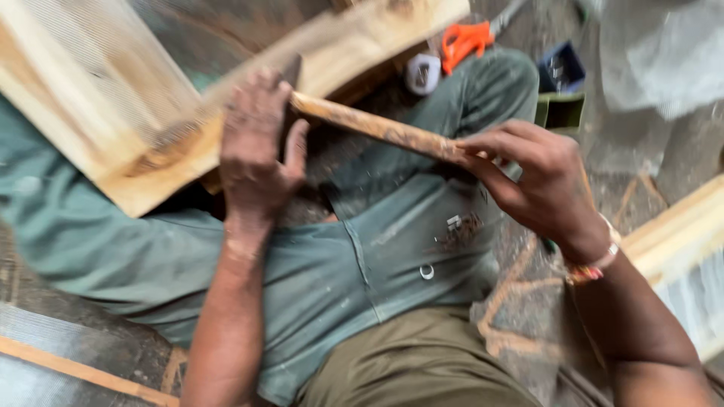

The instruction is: The person sits on the floor and attaches a mesh screen to a wooden frame using a hammer and nails. They repeatedly position nails along the frame edges and hammer them in to secure the mesh.

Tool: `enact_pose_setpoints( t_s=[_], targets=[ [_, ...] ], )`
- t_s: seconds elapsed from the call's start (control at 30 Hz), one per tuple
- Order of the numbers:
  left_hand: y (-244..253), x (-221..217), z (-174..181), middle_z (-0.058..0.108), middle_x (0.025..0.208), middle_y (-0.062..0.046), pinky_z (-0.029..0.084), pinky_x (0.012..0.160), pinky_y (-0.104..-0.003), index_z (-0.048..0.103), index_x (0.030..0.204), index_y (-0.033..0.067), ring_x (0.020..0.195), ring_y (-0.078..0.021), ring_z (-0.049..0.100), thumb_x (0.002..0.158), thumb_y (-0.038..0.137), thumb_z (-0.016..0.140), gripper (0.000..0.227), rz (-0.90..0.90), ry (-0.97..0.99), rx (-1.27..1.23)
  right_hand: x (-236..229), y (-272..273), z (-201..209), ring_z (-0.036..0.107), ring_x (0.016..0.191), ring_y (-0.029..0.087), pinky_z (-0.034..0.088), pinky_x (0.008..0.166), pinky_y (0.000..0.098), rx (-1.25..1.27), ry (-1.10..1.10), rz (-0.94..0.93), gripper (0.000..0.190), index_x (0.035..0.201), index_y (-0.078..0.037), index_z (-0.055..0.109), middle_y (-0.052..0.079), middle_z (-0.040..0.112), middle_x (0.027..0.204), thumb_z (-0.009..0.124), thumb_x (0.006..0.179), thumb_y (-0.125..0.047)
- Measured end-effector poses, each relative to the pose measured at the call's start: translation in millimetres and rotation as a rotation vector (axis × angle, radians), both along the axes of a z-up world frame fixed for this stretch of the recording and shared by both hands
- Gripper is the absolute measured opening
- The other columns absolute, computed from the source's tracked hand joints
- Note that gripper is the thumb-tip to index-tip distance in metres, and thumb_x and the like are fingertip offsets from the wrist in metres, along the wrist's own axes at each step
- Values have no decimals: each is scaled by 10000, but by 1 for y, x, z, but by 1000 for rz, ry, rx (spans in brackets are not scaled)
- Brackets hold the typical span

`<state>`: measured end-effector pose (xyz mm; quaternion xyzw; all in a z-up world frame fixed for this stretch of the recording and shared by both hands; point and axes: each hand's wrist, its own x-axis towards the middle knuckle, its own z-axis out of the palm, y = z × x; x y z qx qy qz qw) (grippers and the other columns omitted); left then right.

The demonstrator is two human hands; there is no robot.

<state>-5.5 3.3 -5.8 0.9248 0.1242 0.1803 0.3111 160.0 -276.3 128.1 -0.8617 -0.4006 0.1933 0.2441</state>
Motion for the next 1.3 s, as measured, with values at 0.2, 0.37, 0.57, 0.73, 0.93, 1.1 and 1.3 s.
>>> enact_pose_setpoints(
  t_s=[0.2, 0.37, 0.57, 0.73, 0.93, 1.1, 1.3],
  targets=[
    [-2, -3, 3, 546, 1573, -192, 321, 1319, -480, 616, 1461, -1, 1518, -345, 475, 1052, 82, 793, 453, -19, 30, 22, -55, -66, -11, 700, 734, 131, 532, 633, 260, -139, 55, -208, 112, 1005, -84, 786, 69, 759, 912, 787, 901, -125],
    [-4, -4, 4, 546, 1581, -186, 320, 1331, -486, 611, 1471, -1, 1530, -341, 475, 1057, 64, 789, 455, -24, 29, 22, -95, -63, -23, 693, 812, 188, 549, 680, 300, -117, -76, -261, 175, 1007, -52, 767, 93, 727, 924, 833, 877, -150],
    [-2, -6, 8, 563, 1553, -198, 326, 1310, -492, 615, 1448, -18, 1508, -350, 484, 1027, 53, 785, 460, 0, 18, 29, -106, -37, -24, 651, 827, 278, 519, 690, 391, -175, -232, -256, 254, 983, -10, 751, 123, 670, 895, 874, 823, -166],
    [1, -8, 7, 565, 1542, -203, 325, 1309, -493, 618, 1430, -29, 1505, -355, 481, 1011, 45, 776, 454, 23, -7, 19, -107, -28, -21, 654, 822, 287, 522, 695, 401, -204, -253, -242, 213, 972, -7, 745, 129, 659, 892, 849, 852, -149],
    [0, -11, 6, 563, 1540, -198, 327, 1309, -485, 622, 1427, -19, 1500, -348, 477, 1010, 59, 780, 453, 26, -25, 30, -107, -28, -24, 656, 758, 255, 522, 647, 378, -193, -242, -253, 200, 941, -21, 720, 112, 653, 855, 840, 856, -157],
    [-2, -2, 18, 584, 1501, -208, 346, 1271, -494, 632, 1401, -27, 1452, -359, 513, 1006, 69, 791, 437, 25, -85, 95, -106, -32, -21, 644, 697, 190, 503, 611, 328, -171, -155, -287, 141, 927, -44, 722, 86, 670, 842, 822, 875, -128],
    [-39, -2, 71, 789, 1057, -56, 587, 938, -376, 762, 1074, 120, 969, -241, 764, 874, 71, 793, 208, -106, -81, -474, -96, -20, -8, 594, 672, 74, 465, 598, 236, 122, 308, -457, 83, 921, -33, 734, 22, 684, 835, 789, 882, -82]
  ],
)
